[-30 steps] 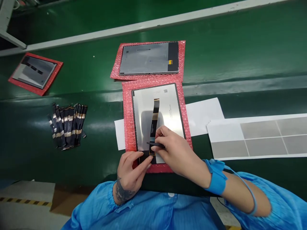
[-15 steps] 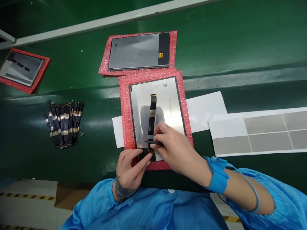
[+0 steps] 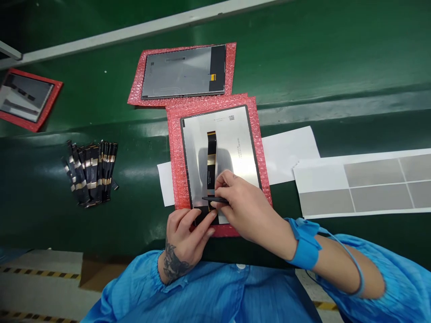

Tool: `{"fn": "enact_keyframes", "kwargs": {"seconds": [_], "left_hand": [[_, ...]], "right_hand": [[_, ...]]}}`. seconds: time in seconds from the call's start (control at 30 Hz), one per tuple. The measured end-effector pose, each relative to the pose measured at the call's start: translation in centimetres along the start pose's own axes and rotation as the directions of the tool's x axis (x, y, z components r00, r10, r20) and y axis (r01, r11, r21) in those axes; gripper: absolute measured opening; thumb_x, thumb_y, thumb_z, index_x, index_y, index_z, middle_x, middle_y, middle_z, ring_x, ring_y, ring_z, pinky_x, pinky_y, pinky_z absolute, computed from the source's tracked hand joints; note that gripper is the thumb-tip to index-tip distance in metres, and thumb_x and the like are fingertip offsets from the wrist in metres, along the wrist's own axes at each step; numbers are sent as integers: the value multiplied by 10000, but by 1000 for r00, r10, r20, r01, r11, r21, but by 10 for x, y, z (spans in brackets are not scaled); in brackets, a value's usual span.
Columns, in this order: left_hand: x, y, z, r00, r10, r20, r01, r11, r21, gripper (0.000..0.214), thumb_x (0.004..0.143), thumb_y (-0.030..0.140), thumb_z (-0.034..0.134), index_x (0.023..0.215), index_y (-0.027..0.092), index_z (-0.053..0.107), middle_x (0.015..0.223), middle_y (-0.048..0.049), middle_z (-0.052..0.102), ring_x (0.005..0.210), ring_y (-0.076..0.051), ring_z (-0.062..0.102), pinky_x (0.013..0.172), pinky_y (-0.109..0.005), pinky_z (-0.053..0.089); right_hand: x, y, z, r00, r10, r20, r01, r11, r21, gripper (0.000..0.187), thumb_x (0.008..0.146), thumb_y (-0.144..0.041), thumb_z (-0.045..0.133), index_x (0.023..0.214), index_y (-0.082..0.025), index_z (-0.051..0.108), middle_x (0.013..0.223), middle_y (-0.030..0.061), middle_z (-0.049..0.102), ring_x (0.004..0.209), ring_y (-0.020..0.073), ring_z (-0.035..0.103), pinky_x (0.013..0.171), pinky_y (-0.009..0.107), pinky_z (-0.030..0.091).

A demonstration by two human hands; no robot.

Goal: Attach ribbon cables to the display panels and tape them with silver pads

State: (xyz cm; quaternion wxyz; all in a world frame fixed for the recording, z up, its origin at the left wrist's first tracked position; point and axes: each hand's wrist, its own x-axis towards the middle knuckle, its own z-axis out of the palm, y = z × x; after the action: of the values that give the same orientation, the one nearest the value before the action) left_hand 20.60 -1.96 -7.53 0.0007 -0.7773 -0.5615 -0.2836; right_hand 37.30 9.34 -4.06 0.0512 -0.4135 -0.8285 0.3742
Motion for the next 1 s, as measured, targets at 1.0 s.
{"fn": "enact_keyframes", "kwargs": {"seconds": [1.0], "left_hand": [[-18, -20, -4, 859, -507, 66, 500, 805, -319, 240, 951, 299, 627, 1166, 225, 704, 1042, -71, 697, 966, -217, 688, 855, -363, 597]], "right_hand": [[-40, 18, -42, 758, 643, 111, -495, 456, 739, 474, 558, -617, 870, 751, -235, 666, 794, 52, 716, 806, 296, 699, 680, 393, 596]]}}
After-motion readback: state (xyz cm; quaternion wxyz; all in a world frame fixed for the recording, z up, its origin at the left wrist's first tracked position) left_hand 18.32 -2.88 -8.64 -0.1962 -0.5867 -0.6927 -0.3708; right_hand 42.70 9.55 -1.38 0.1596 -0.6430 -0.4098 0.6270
